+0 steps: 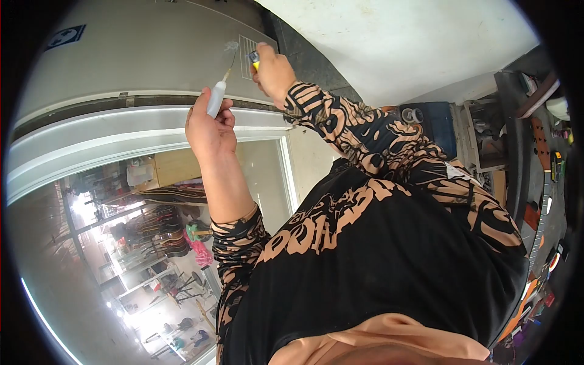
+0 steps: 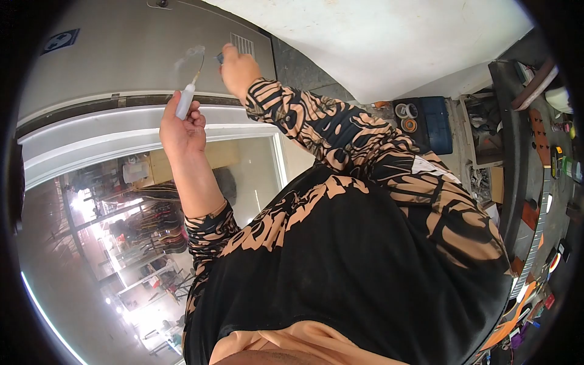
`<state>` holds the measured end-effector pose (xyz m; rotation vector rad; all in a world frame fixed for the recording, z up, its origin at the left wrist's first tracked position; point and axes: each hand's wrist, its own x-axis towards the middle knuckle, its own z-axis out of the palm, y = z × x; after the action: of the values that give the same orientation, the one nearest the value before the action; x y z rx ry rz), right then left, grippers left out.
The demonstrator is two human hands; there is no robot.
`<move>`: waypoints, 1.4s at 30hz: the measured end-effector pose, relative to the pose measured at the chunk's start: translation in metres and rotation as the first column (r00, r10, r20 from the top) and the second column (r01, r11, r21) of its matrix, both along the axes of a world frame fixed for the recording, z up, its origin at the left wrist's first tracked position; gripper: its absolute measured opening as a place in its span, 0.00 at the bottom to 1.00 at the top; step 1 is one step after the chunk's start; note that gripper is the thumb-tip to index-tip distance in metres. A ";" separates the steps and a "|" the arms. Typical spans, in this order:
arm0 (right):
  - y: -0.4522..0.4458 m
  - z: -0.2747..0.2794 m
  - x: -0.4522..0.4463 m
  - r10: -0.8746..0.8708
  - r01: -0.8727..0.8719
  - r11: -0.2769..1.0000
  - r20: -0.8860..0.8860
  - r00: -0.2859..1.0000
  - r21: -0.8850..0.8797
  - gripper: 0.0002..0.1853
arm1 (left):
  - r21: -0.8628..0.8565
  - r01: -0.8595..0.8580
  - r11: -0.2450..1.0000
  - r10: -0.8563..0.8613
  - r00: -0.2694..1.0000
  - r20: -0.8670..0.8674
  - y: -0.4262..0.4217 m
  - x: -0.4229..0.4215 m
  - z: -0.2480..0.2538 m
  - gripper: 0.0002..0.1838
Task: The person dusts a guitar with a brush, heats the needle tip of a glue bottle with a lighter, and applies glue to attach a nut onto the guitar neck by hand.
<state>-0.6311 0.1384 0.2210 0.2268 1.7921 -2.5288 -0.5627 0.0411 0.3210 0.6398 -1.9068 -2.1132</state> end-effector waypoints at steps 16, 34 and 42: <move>0.113 -0.197 0.131 0.285 -0.443 0.895 0.695 0.660 0.053 0.41 | 0.075 -0.040 0.996 0.041 0.999 -0.002 -0.001 -0.019 -0.014 0.13; 0.273 -0.244 0.318 -0.385 0.242 0.923 0.717 0.581 0.300 0.35 | 0.150 0.519 0.842 -0.461 0.835 -0.301 0.057 0.028 -0.034 0.14; 0.226 -0.185 0.473 -0.637 0.222 0.707 0.468 0.612 0.672 0.17 | 0.266 0.775 0.573 -0.763 0.624 -0.171 0.099 0.066 -0.101 0.16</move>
<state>-0.1579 0.3640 0.0360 1.5943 2.2045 -1.5877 -0.4965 0.1401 0.2198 -0.3123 -2.0603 -2.9560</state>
